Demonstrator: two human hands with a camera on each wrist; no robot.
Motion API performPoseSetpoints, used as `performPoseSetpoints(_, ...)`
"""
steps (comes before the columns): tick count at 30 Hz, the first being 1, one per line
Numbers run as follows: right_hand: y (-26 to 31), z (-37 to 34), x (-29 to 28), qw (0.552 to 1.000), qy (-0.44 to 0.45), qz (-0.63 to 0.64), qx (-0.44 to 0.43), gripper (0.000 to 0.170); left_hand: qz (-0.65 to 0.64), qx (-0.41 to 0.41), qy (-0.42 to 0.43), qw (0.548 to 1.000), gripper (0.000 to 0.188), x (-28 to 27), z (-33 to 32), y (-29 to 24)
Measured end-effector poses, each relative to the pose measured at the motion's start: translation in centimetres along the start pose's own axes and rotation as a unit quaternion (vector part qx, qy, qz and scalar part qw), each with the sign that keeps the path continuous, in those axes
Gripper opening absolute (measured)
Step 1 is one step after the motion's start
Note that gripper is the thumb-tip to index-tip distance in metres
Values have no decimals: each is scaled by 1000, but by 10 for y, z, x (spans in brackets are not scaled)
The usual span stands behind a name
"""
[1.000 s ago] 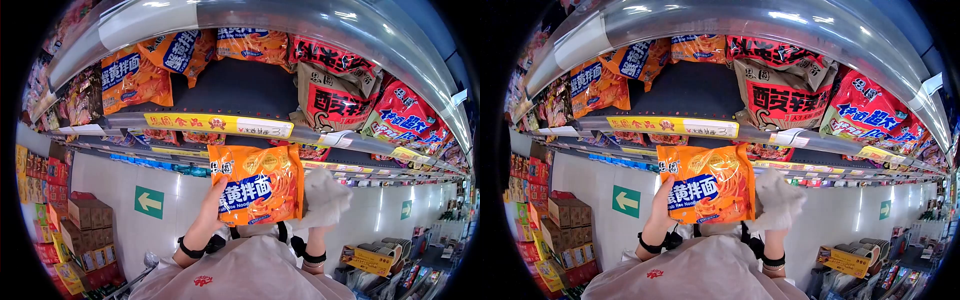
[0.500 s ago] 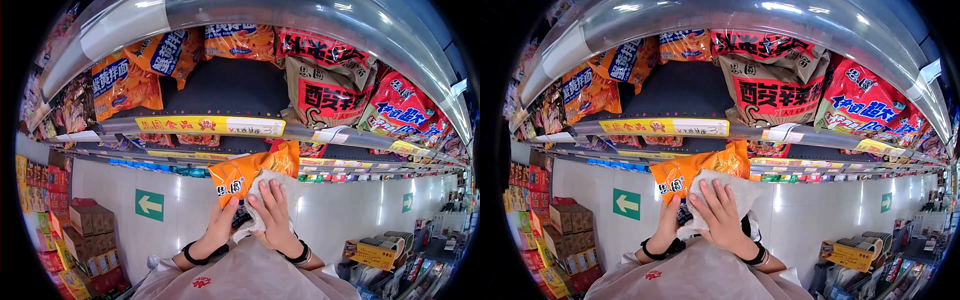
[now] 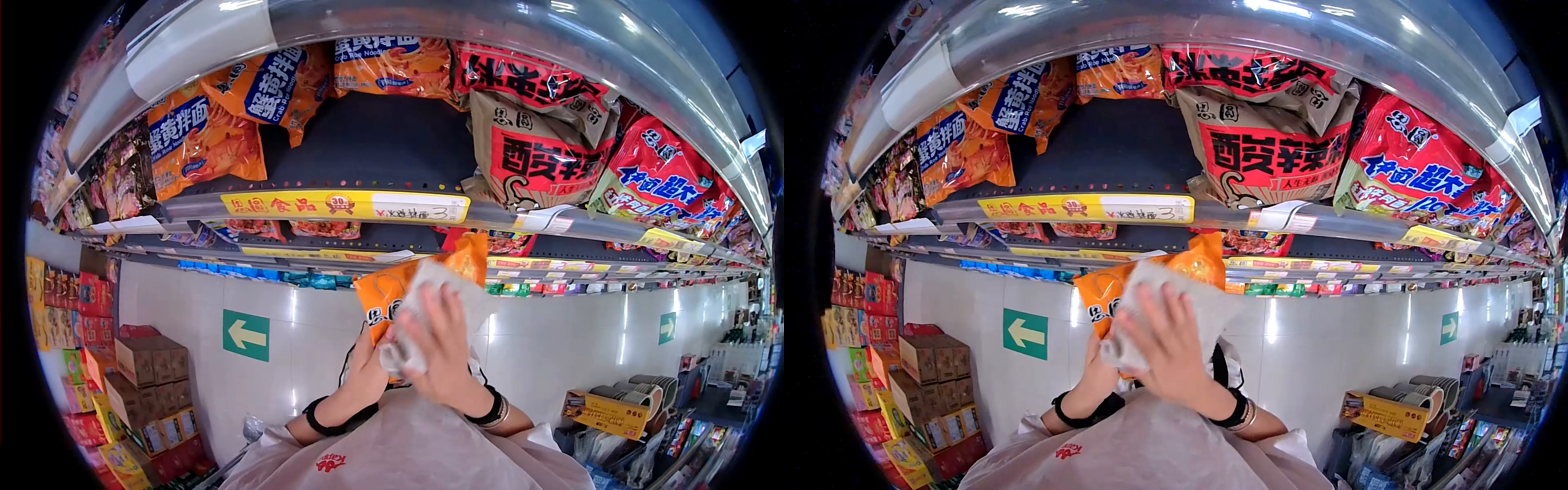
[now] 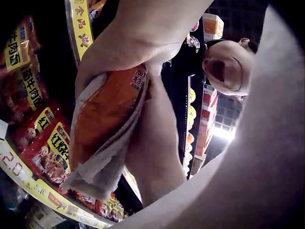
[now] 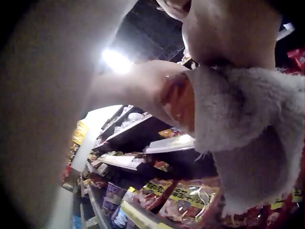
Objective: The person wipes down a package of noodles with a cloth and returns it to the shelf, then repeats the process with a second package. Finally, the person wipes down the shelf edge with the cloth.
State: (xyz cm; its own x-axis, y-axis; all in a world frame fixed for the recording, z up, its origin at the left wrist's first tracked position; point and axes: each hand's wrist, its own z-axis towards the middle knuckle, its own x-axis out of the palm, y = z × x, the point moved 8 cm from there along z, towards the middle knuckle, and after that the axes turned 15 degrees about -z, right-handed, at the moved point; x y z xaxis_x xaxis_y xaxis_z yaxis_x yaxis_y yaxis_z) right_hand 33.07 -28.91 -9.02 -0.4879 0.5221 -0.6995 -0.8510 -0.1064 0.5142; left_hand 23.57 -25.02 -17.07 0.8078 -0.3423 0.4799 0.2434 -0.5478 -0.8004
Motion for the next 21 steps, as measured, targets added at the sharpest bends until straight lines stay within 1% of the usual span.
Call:
performPoseSetpoints(1,14,-6,5,997,32,-45,-45,50,91,52,32,994,34,2,1,-6)
performPoseSetpoints(2,25,-9,10,990,63,-89,-90,50,181,103,64,976,33,8,-1,-13)
performPoseSetpoints(4,24,-6,6,991,72,-77,-79,49,161,86,71,981,36,12,-5,-16)
performPoseSetpoints(6,16,1,2,993,89,-24,-73,49,-11,29,74,997,38,14,-9,-11)
performPoseSetpoints(7,10,6,-2,996,64,-12,-55,46,-10,27,74,997,38,13,-10,-11)
performPoseSetpoints(8,8,11,-3,996,63,-12,-55,46,15,24,79,996,36,13,-11,-11)
performPoseSetpoints(10,-13,23,-17,994,-29,89,47,44,63,19,88,994,34,13,-13,-10)
performPoseSetpoints(11,-21,26,-21,989,-63,112,69,42,71,79,83,991,33,17,-14,-20)
performPoseSetpoints(12,-28,28,-20,989,-62,113,69,42,72,78,82,991,33,18,-15,-23)
performPoseSetpoints(14,-62,13,-12,956,-53,200,208,39,97,26,54,994,33,14,-23,-20)
performPoseSetpoints(15,-74,2,-9,953,-64,165,247,34,82,26,49,995,32,14,-23,-19)
performPoseSetpoints(16,-71,4,-11,952,-63,166,249,34,83,24,47,995,32,14,-24,-18)
performPoseSetpoints(18,-49,17,-22,974,-71,130,173,31,193,57,85,976,31,21,-24,-25)
performPoseSetpoints(19,-36,19,-26,980,-91,118,133,31,205,74,91,972,31,23,-22,-28)
performPoseSetpoints(20,-24,20,-27,988,-89,79,99,35,207,73,94,971,31,20,-19,-27)
performPoseSetpoints(21,-12,19,-26,991,-75,68,84,37,185,49,90,977,32,15,-14,-21)
